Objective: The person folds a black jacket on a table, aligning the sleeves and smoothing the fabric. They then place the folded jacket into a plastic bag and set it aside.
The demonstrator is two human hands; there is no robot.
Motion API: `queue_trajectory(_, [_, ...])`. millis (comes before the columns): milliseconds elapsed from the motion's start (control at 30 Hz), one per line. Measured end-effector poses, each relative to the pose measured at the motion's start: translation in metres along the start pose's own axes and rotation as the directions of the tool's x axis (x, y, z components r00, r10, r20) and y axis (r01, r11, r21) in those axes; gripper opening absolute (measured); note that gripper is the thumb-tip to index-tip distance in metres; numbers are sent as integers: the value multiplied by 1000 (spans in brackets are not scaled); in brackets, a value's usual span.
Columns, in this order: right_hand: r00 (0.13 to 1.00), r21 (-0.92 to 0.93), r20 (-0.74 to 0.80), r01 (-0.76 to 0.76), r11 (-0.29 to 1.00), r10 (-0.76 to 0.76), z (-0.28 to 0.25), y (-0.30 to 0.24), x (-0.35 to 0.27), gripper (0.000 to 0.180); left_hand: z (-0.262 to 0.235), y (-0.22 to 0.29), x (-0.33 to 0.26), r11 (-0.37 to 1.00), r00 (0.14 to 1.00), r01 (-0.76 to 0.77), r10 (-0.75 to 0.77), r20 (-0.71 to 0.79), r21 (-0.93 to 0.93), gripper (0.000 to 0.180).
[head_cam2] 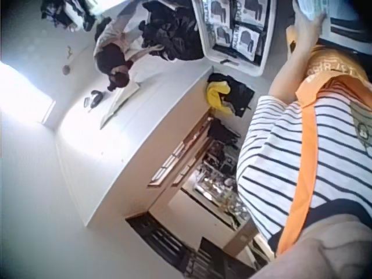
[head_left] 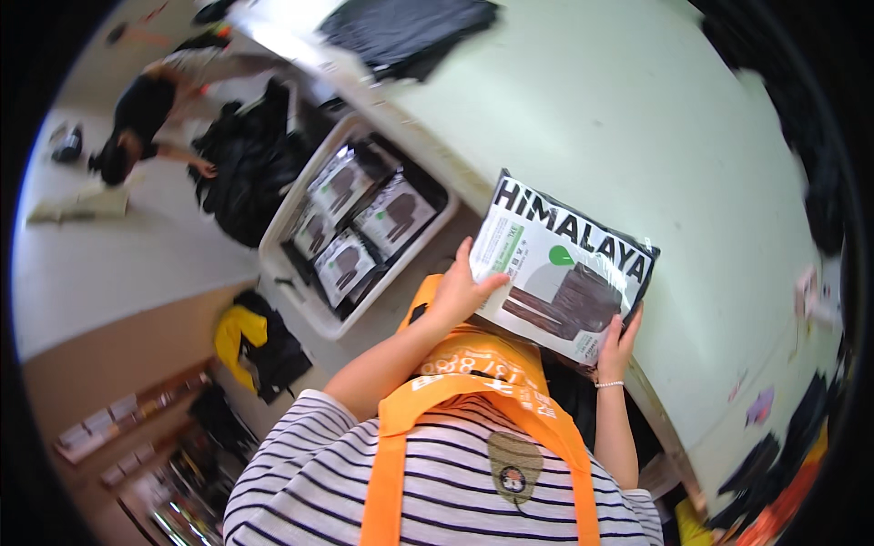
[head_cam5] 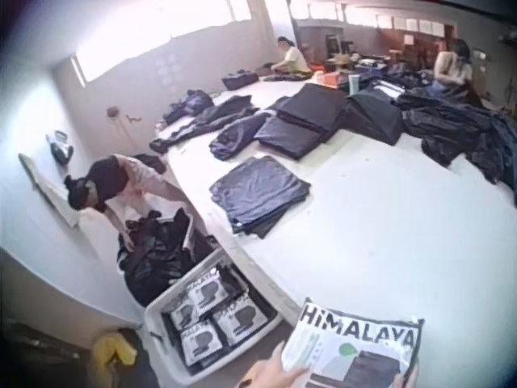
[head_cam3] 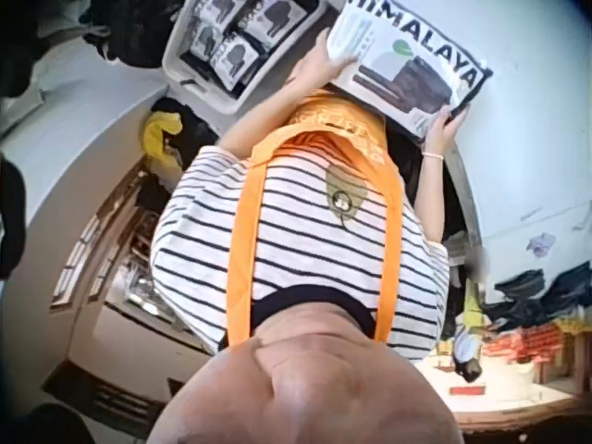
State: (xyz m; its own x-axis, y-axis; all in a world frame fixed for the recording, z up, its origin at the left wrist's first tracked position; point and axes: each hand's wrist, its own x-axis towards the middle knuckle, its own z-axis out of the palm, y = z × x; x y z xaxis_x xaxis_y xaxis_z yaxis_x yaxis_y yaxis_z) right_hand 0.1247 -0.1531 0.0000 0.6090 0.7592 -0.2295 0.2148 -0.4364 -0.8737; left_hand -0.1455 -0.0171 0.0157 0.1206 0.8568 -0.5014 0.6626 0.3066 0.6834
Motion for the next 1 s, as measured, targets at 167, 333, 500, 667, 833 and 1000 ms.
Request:
queue_trajectory(167, [954,-160,242,222,962,-180,92,-39,-10,61,-62,-99,-34,969,953,137,-185,-239,-205,84])
queue_trajectory(333, [817,-125,512,377,918,-266,225,-111,-45,65,-140,-206,-87,886,782,231,-415,-466,-401,71])
queue_trajectory(500, [571,100,709,499,861,-413,403,-176,-84,58,-263,-348,-91,785,640,76,-511,-574,-614,80])
queue_trajectory(667, [364,-128,896,761,636,-255,510,-192,-115,57,-343,-394,-90,689,451,94,-673,-586,-719,90])
queue_trajectory(833, [238,-151,971,586,796,10,471,-127,-137,47,-277,-493,-118,603,324,216,-786,-526,-768,72])
queue_trajectory(1000, [452,-474,856,495,728,250,355,-9,-117,44,-226,-472,-94,625,484,257,-743,-462,-737,65])
